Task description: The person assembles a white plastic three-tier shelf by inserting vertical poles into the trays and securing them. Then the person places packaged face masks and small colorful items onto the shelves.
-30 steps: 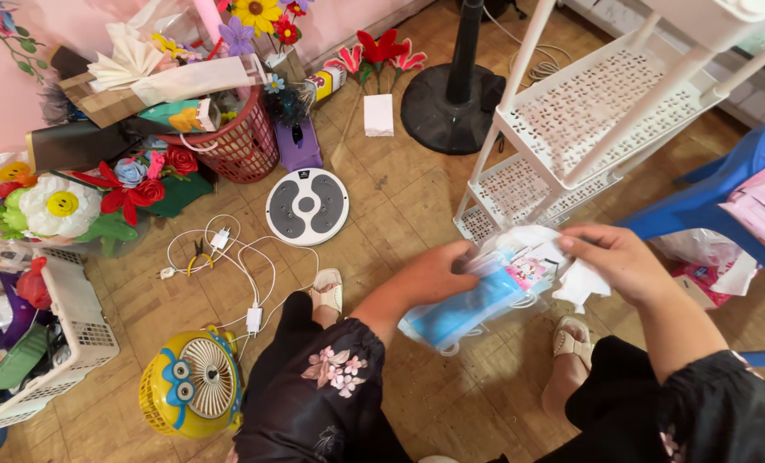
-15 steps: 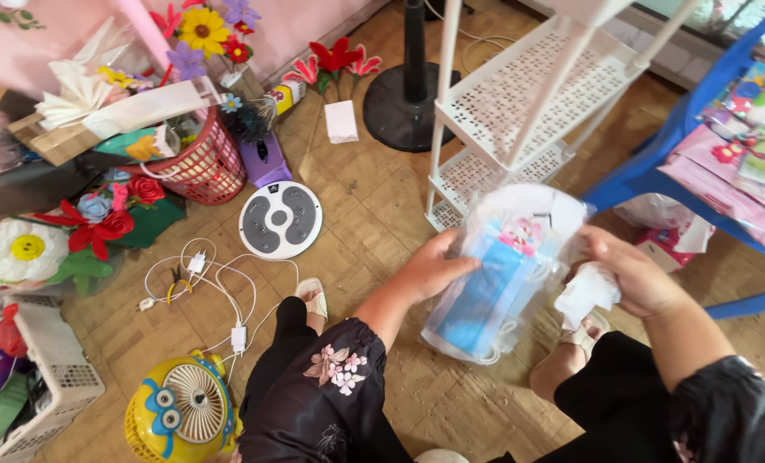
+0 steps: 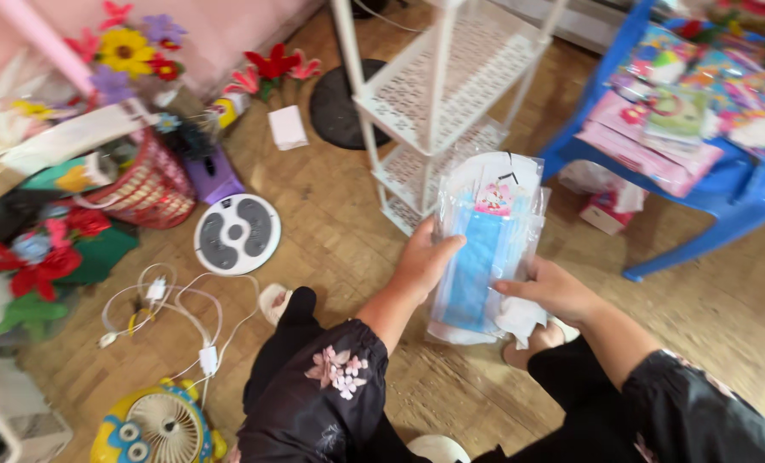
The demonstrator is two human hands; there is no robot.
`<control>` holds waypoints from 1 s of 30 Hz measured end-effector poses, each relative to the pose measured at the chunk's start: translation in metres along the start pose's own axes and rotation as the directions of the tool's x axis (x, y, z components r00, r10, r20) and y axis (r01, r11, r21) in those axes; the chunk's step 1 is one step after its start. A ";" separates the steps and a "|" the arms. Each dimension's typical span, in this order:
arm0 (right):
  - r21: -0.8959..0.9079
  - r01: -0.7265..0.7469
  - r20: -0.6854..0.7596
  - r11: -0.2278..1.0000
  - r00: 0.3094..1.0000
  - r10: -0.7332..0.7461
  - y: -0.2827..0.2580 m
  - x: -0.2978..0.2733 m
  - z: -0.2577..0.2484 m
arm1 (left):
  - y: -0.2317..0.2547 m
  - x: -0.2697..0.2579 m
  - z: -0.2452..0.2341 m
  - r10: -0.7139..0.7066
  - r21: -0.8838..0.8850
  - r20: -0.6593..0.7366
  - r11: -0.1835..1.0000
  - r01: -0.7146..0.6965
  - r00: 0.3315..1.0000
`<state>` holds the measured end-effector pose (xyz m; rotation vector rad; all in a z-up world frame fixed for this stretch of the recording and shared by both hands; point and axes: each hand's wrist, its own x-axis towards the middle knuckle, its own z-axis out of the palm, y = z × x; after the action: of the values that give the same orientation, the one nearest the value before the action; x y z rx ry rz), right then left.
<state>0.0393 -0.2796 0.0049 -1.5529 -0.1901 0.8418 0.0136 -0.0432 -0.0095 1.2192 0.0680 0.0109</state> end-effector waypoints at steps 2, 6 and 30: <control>-0.041 -0.056 -0.053 0.998 0.997 0.053 -0.005 -0.009 -0.006 | -0.006 0.012 0.013 -0.012 0.020 0.007 1.000 0.012 1.000; -0.096 0.057 -0.183 0.994 0.980 -0.074 -0.019 -0.025 -0.018 | -0.008 0.033 0.033 -0.060 0.068 0.016 0.996 0.059 0.998; 0.065 -0.291 -0.310 0.955 0.903 0.296 0.110 0.042 -0.102 | 0.087 0.060 -0.014 -0.262 0.929 -0.266 0.188 0.319 0.928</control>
<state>0.0930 -0.3575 -0.1193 -1.7021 0.2931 0.8081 0.0749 0.0025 0.0649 2.4988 0.4144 -0.4198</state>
